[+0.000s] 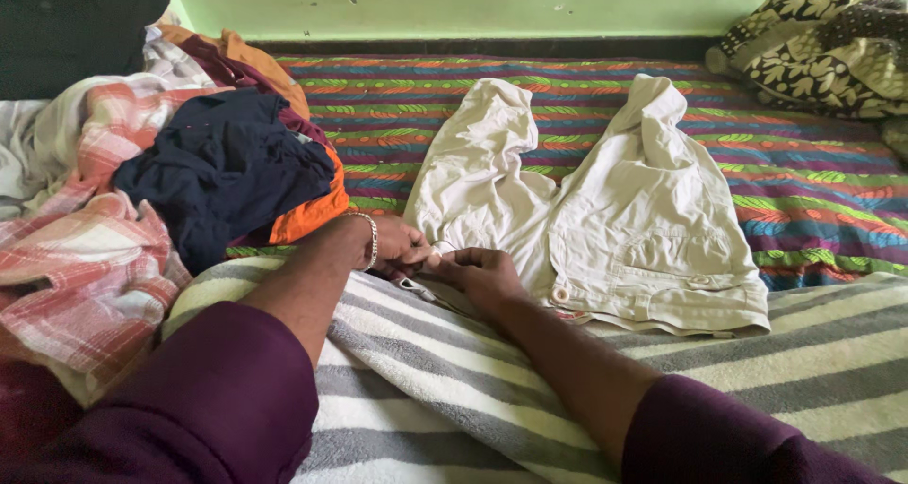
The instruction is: The person folds two pairs of light-colored pants by hand on a bed. They smooth the fabric, fold the legs together, and then fold the pants into a rectangular shape, placing the first pair onto a stack of folded items.
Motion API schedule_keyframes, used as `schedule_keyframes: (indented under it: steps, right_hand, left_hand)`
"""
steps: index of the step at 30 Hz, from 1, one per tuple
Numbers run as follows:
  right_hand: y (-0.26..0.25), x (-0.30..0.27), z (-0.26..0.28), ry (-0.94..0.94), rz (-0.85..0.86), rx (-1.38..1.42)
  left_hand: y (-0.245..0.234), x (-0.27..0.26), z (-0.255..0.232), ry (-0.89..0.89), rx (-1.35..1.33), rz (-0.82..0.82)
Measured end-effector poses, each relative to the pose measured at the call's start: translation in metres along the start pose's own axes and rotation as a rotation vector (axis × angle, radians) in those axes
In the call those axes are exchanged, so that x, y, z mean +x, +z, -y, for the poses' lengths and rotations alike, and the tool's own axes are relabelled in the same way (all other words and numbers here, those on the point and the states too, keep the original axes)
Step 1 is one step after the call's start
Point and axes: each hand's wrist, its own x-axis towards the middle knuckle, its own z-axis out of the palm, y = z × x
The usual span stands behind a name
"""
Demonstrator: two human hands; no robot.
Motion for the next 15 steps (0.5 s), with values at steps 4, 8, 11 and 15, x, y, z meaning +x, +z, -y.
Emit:
schedule_keyframes:
  steps: [4, 8, 11, 15]
  right_hand:
    - [-0.014, 0.011, 0.001, 0.068, 0.143, 0.161]
    - [-0.031, 0.028, -0.003, 0.143, 0.341, 0.245]
    - [-0.033, 0.029, -0.004, 0.174, 0.428, 0.245]
    - [-0.03, 0.023, 0.007, 0.152, 0.435, 0.22]
  left_hand:
    - [0.008, -0.012, -0.01, 0.046, -0.039, 0.003]
    - [0.013, -0.019, -0.017, 0.0, 0.002, -0.039]
    - [0.013, -0.021, -0.013, 0.07, 0.021, 0.058]
    - [0.012, -0.016, -0.012, 0.027, 0.117, 0.048]
